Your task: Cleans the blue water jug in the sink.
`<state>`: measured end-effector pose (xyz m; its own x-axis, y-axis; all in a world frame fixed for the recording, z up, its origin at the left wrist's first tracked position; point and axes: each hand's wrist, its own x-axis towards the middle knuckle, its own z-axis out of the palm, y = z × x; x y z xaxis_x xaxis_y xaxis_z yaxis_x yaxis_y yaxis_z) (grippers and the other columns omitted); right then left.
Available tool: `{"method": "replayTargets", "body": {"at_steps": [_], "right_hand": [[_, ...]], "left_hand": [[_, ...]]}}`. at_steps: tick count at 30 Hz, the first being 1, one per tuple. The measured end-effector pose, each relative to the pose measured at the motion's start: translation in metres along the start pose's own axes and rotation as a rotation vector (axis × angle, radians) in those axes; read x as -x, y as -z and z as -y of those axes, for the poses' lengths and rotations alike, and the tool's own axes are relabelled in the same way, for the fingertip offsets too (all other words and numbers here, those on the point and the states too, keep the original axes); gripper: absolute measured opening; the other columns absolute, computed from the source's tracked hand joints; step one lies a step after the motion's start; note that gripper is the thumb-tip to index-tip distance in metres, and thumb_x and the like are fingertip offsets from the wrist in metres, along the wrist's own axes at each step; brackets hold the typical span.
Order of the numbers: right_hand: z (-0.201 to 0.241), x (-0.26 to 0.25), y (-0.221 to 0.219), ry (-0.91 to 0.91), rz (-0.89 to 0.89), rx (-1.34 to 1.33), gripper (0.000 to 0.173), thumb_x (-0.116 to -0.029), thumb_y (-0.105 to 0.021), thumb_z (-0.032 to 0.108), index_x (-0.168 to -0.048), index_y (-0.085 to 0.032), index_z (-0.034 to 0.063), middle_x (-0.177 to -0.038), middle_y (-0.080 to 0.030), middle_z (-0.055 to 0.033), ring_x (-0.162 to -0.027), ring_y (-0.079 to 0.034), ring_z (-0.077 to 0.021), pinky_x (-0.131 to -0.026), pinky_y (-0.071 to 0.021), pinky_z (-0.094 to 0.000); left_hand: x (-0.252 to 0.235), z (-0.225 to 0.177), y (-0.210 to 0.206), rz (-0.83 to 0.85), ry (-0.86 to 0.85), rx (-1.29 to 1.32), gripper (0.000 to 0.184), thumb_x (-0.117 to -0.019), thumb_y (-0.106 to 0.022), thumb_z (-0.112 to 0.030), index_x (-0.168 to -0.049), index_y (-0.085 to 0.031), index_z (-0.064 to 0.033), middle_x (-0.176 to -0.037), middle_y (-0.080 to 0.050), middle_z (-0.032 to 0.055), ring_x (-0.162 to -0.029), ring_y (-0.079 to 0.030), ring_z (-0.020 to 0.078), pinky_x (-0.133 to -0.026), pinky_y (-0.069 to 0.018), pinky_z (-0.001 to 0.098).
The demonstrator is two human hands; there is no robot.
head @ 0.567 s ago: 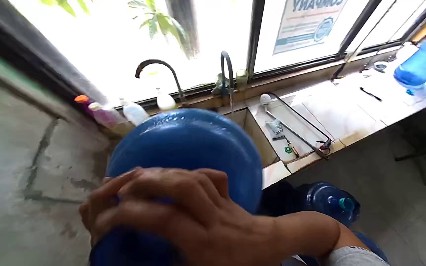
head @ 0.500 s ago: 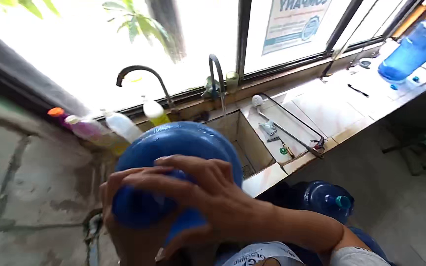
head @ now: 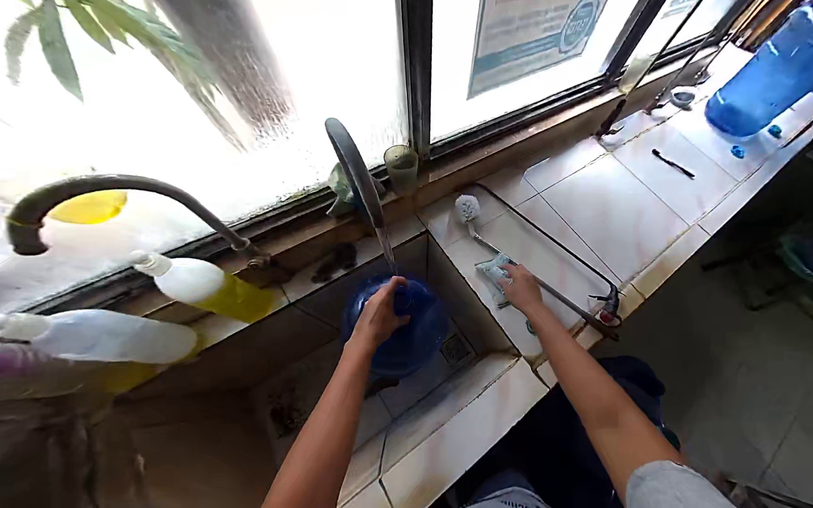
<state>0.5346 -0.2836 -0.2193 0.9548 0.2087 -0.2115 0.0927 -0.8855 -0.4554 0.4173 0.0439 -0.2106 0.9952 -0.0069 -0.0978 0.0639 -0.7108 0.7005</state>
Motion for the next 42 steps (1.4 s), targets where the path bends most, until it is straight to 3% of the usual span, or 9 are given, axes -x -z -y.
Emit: {"method": "replayTargets", "body": {"at_steps": [6, 11, 16, 22, 25, 30, 34, 38, 42], "right_hand": [[-0.017, -0.063, -0.005, -0.007, 0.151, 0.022, 0.031, -0.0955, -0.062, 0.004, -0.126, -0.070, 0.0062, -0.130, -0.063, -0.0249, -0.123, -0.060, -0.0421, -0.104, -0.0481, -0.0605], [0.002, -0.056, 0.060, -0.032, -0.120, 0.116, 0.048, -0.0933, -0.070, 0.007, -0.140, -0.061, 0.0076, -0.140, -0.052, -0.0335, -0.128, -0.051, -0.0544, -0.104, -0.0397, -0.0720], [0.002, -0.036, -0.032, -0.002, 0.020, 0.244, 0.064, -0.0990, -0.057, 0.056, -0.154, -0.049, 0.0232, -0.151, -0.042, -0.0357, -0.139, -0.040, -0.0559, -0.111, -0.0311, -0.0730], [-0.001, -0.045, -0.045, 0.280, -0.187, -0.154, 0.041, -0.0951, -0.058, 0.005, -0.136, -0.064, -0.0002, -0.125, -0.063, -0.0339, -0.117, -0.062, -0.0477, -0.102, -0.0486, -0.0597], [0.062, -0.043, -0.048, 0.006, 0.084, -1.134, 0.040, -0.1048, -0.037, 0.005, -0.142, -0.047, -0.0035, -0.112, -0.070, -0.0092, -0.087, -0.070, -0.0116, -0.072, -0.0586, -0.0240], [0.155, -0.036, -0.127, -0.307, 0.826, -1.887, 0.064, -0.1068, -0.020, 0.060, -0.135, -0.050, 0.0114, -0.108, -0.072, -0.0155, -0.083, -0.072, -0.0245, -0.064, -0.0614, -0.0349], [0.224, -0.031, -0.160, -0.259, 0.645, -1.410, 0.042, -0.1136, -0.031, 0.034, -0.114, -0.059, 0.0036, -0.074, -0.065, -0.0038, -0.057, -0.060, -0.0092, -0.052, -0.0534, -0.0251], [0.270, -0.018, -0.160, -0.409, 0.544, -1.336, 0.046, -0.1122, -0.028, 0.044, -0.091, -0.053, 0.0113, -0.054, -0.042, 0.0029, -0.040, -0.040, -0.0081, -0.039, -0.0387, -0.0234], [0.280, -0.003, -0.168, -0.512, 0.589, -1.466, 0.043, -0.1110, -0.025, 0.039, -0.110, -0.054, 0.0077, -0.079, -0.060, -0.0083, -0.065, -0.060, -0.0202, -0.060, -0.0548, -0.0370]], "left_hand": [[-0.058, 0.023, -0.059, -0.043, 0.184, -0.083, 0.046, -0.0856, -0.079, -0.010, -0.127, -0.062, 0.0012, -0.131, -0.060, 0.0281, -0.125, -0.058, 0.0445, -0.106, -0.0466, 0.0587], [-0.068, 0.009, -0.083, -0.133, 0.516, -0.030, 0.062, -0.0957, -0.068, -0.052, -0.120, -0.068, 0.0050, -0.156, -0.039, 0.0294, -0.139, -0.047, 0.0448, -0.113, -0.0414, 0.0556], [-0.067, 0.019, -0.081, -0.145, 0.487, 0.087, 0.038, -0.0939, -0.073, -0.032, -0.110, -0.073, 0.0031, -0.142, -0.055, 0.0274, -0.130, -0.056, 0.0396, -0.111, -0.0448, 0.0522], [0.016, 0.026, -0.038, 0.009, 0.135, 0.262, 0.040, -0.0795, -0.088, -0.030, -0.097, -0.073, 0.0030, -0.140, -0.057, 0.0220, -0.130, -0.056, 0.0305, -0.111, -0.0458, 0.0426], [0.046, 0.036, 0.002, -0.494, 0.190, 0.578, 0.035, -0.0820, -0.083, -0.023, -0.103, -0.074, 0.0024, -0.129, -0.066, 0.0159, -0.126, -0.060, 0.0241, -0.110, -0.0484, 0.0417], [0.023, 0.170, 0.071, -1.386, 0.640, 0.555, 0.114, -0.0732, -0.093, -0.022, -0.158, -0.021, 0.0013, -0.158, -0.031, 0.0294, -0.142, -0.041, 0.0386, -0.113, -0.0429, 0.0488], [0.002, 0.243, 0.095, -1.406, 0.578, 0.515, 0.140, -0.0514, -0.102, -0.025, -0.161, -0.017, -0.0012, -0.165, -0.021, 0.0238, -0.150, -0.031, 0.0313, -0.122, -0.0328, 0.0400], [0.044, 0.221, 0.097, -1.169, 0.536, 0.304, 0.098, -0.0717, -0.095, -0.022, -0.148, -0.041, 0.0066, -0.143, -0.054, 0.0276, -0.135, -0.054, 0.0350, -0.116, -0.0421, 0.0481], [0.114, 0.169, 0.117, -0.736, 0.323, -0.283, 0.063, -0.0806, -0.084, -0.011, -0.137, -0.059, -0.0032, -0.135, -0.062, 0.0240, -0.129, -0.057, 0.0430, -0.113, -0.0371, 0.0623]]}}
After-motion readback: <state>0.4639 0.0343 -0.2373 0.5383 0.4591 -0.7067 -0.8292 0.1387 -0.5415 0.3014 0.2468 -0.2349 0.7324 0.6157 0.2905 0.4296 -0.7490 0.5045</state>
